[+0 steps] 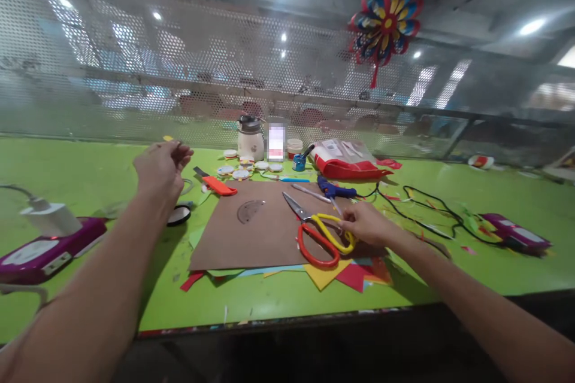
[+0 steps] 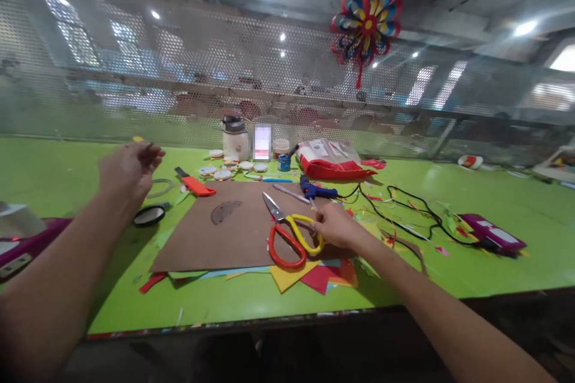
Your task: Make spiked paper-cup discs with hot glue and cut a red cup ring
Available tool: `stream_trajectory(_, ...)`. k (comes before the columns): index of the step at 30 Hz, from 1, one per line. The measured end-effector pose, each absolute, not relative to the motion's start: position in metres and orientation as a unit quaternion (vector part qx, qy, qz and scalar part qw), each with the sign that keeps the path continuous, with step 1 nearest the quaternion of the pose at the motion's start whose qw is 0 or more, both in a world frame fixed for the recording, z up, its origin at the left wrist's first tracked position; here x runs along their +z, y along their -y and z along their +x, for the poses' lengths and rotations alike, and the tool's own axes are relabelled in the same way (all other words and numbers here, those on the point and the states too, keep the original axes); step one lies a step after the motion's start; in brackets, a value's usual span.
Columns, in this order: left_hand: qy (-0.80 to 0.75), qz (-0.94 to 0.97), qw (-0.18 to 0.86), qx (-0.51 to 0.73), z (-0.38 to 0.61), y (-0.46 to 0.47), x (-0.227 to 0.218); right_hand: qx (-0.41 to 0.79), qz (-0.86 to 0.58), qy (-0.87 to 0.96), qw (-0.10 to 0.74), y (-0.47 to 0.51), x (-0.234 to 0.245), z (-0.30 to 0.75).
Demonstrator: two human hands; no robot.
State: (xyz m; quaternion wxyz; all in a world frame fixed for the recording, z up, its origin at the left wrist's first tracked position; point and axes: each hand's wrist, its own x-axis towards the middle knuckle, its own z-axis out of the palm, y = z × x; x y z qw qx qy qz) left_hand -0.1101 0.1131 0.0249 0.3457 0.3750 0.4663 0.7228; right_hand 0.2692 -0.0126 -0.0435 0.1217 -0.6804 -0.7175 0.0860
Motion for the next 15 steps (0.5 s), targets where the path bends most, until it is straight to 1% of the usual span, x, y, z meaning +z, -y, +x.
stream_trajectory(4,-0.464,0.404,0.339,0.711,-0.099,-0.108,0.017,0.09,-0.673,0.72,0.142,0.012,-0.045,0.247)
stream_trajectory(7,-0.464,0.452,0.351,0.676,-0.081,-0.1,0.011,0.086,-0.656,0.735,0.146,0.011,-0.038,0.253)
stream_trajectory(11,-0.48,0.551,0.35,0.586,-0.058,-0.089,0.004,0.073,-0.652,0.741,0.143,0.02,-0.03,0.284)
stream_trajectory(15,-0.476,0.652,0.32,0.496,-0.046,-0.083,0.001,0.076,-0.615,0.776,0.115,0.039,-0.038,0.296)
